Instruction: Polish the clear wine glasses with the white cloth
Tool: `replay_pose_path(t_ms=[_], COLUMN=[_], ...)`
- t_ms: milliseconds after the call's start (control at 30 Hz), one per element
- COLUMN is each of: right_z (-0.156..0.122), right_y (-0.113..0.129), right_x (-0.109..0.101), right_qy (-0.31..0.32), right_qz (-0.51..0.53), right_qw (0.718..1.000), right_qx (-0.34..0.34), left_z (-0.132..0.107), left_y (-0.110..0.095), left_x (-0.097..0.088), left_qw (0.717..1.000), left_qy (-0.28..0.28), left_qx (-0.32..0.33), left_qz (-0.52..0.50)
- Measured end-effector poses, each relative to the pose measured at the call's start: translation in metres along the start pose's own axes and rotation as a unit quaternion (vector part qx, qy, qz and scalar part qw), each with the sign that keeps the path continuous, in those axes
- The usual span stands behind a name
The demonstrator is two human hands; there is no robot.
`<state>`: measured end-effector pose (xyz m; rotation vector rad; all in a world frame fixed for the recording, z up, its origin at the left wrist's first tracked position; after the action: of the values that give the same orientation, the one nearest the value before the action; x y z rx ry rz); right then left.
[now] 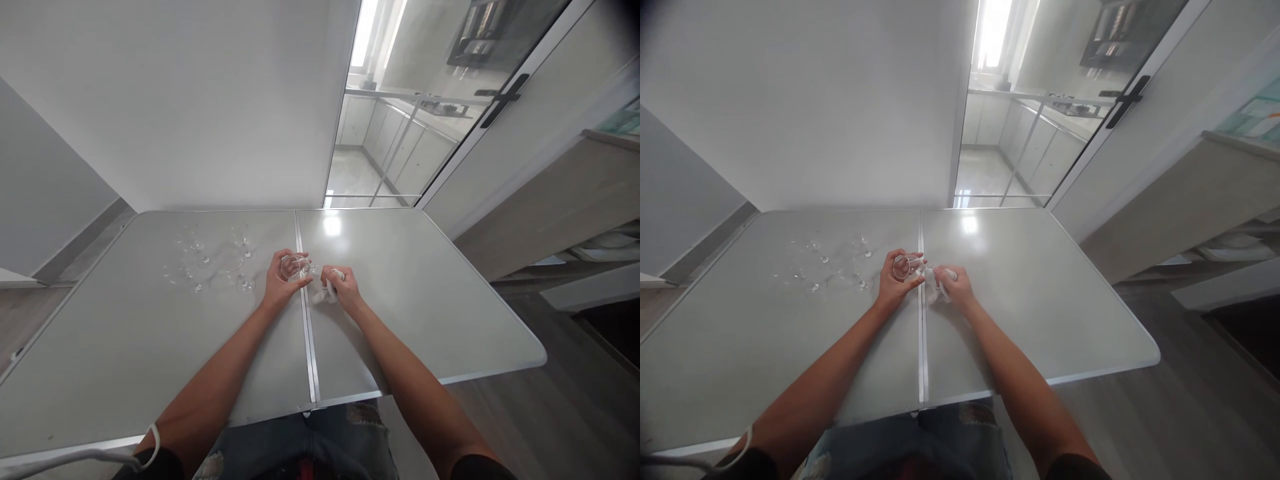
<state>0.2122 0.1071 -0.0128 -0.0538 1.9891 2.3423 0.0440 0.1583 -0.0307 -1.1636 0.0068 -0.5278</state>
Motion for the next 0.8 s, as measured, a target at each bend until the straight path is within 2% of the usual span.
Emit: replay_pose_path(t_ms=[67,167,300,400,467,533,633,700,800], right_z=[0.000,0.000,0.000,0.000,0.001,0.004,0.010,0.014,0.020], right_y=[0.000,-0.001,-0.008,-0.012,-0.013,-0.014,-0.019,-0.023,-0.025], right_x=[0.001,0.003,0.008,0.010,0.006,-0.006,-0.037,-0.059,-0.088], right_qy=[-0.023,-0.049,-0.049,-0.048,-0.057,-0.094,-0.186,-0.234,-0.264], right_qz=[-0.087,-0.231,-0.408,-0.497,-0.521,-0.508,-0.448,-0.416,-0.401], right_qw=[0.996,0.970,0.910,0.866,0.850,0.855,0.874,0.877,0.871], right_qx=[-0.030,-0.057,-0.048,-0.043,-0.046,-0.041,0.008,0.055,0.106], left_z=[0.000,0.000,-0.002,-0.001,0.000,0.002,0.003,0.002,0.001], left_y=[0.000,-0.001,0.002,0.007,0.011,0.014,0.015,0.014,0.011], left_x=[0.001,0.001,0.001,0.003,0.003,0.002,-0.002,-0.003,-0.001], left_qw=[1.000,0.999,0.998,0.996,0.995,0.995,0.998,0.996,0.990], left_qy=[0.020,0.037,0.055,0.087,0.098,0.088,0.039,0.018,0.044], left_qx=[-0.002,0.003,0.009,-0.005,-0.017,-0.027,-0.049,-0.074,-0.101], left_qz=[-0.007,0.000,0.000,-0.015,-0.028,-0.035,-0.006,0.041,0.090])
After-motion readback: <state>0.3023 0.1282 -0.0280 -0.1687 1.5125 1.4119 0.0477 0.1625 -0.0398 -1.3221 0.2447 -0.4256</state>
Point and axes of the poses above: each hand's wrist, its own z-axis towards the middle knuckle, its own x-axis out of the palm, y = z × x, the point moved 3 cm from there along z, towards the middle knuckle, and after that the axes turned 3 degrees about x, right-handed, at the moved point
